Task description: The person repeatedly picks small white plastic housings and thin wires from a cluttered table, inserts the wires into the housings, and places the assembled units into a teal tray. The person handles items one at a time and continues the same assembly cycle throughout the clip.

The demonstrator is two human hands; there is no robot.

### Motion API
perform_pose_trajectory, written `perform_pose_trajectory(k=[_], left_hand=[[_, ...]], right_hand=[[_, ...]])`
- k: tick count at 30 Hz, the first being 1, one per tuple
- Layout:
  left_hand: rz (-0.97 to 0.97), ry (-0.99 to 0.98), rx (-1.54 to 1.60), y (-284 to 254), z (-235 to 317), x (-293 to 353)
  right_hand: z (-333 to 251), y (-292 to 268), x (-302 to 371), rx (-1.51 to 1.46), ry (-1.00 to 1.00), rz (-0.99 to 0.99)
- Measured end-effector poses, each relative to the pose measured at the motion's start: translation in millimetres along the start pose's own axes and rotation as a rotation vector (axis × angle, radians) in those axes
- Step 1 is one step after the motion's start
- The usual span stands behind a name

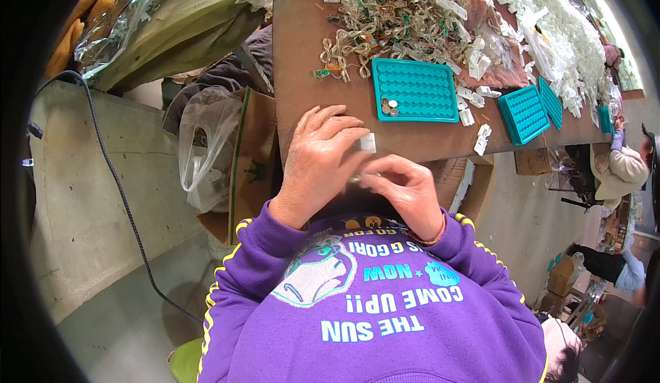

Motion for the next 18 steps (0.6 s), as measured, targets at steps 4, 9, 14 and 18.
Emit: perform_pose_trajectory(k=[4, 9, 14, 18], left_hand=[[0.029, 0.013, -0.021, 2, 0, 0], [0.027, 0.000, -0.033, 6, 0, 0], [0.001, 0.006, -0.047, 5, -1, -1], [-0.009, -0.018, -0.026, 5, 1, -1]], right_hand=[[-24, -23, 6, 0.382, -0.365, 0.253], [-31, -26, -15, 0.206, -0.317, 0.103], [-35, -27, -25, 0.137, -0.178, 0.081], [-53, -25, -31, 0.727, -0.600, 0.039]])
Point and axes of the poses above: each hand's wrist, its own x-axis away from the middle knuckle, its own y-axis out of the palm, z = x × y, the point moved 4 cm from there along -x, towards the middle knuckle, and after that the axes turned 2 degrees about y, right-handed, at the moved point
